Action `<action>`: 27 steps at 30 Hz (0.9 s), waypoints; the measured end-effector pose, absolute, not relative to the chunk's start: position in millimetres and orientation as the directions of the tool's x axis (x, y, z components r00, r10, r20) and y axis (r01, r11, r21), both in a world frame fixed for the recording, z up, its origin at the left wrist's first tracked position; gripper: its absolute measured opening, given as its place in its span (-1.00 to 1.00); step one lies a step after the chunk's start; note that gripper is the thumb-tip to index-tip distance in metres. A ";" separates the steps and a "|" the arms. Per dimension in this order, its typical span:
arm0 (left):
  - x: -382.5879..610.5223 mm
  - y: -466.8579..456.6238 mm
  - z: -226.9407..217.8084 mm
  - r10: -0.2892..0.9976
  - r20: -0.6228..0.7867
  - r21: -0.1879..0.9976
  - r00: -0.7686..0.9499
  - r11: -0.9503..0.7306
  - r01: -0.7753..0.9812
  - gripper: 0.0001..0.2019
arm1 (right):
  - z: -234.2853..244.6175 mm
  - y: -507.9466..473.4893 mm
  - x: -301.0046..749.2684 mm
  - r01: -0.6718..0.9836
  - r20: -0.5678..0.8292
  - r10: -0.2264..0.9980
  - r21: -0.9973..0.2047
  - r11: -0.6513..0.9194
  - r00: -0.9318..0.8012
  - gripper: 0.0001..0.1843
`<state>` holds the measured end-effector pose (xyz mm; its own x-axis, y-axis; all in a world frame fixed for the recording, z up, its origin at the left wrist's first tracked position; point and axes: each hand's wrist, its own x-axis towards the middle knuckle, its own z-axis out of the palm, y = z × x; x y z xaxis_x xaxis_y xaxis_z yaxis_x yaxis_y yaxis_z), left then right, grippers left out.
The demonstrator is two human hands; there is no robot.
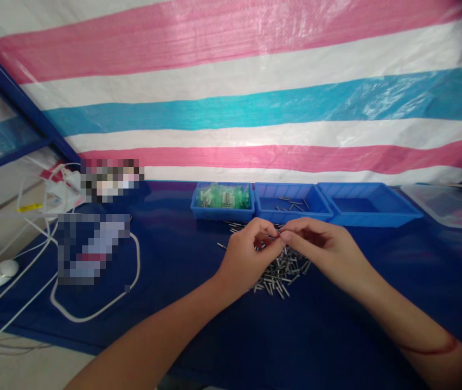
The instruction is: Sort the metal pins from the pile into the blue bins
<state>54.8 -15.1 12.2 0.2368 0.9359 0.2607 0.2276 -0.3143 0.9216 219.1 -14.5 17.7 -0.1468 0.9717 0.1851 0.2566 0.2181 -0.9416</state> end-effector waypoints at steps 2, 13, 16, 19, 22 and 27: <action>53.6 -14.7 13.0 0.934 0.262 0.898 0.242 -0.327 0.293 -0.88 | 16.0 -16.2 219.3 0.285 0.225 0.961 -0.922 0.263 -0.161 -0.82; 46.9 -8.5 20.1 0.893 0.356 0.792 0.277 -0.445 0.418 -0.94 | 18.1 -15.1 225.8 0.449 0.415 0.876 -0.752 0.483 -0.247 -0.81; 45.0 -8.1 21.3 0.857 0.411 0.749 0.310 -0.511 0.422 -0.92 | 18.3 -16.1 225.3 0.529 0.448 0.841 -0.655 0.539 -0.304 -0.80; 44.3 -8.8 21.4 0.820 0.455 0.707 0.346 -0.569 0.420 -0.90 | 17.2 -16.4 223.2 0.555 0.463 0.825 -0.614 0.562 -0.324 -0.80; 45.2 -9.6 19.7 0.809 0.461 0.683 0.365 -0.586 0.436 -0.88 | 15.3 -10.8 223.5 0.595 0.463 0.868 -0.652 0.469 -0.178 -0.78; 42.7 -6.0 17.5 0.790 0.434 0.537 0.432 -0.612 0.580 -0.84 | 13.0 11.7 239.2 0.765 0.531 0.846 -0.560 0.319 0.036 -0.67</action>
<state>42.7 -6.0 17.5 0.4323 0.7903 0.4341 0.5799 -0.6124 0.5373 239.2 11.7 13.0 0.0357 0.8464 0.5313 0.7648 0.3191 -0.5597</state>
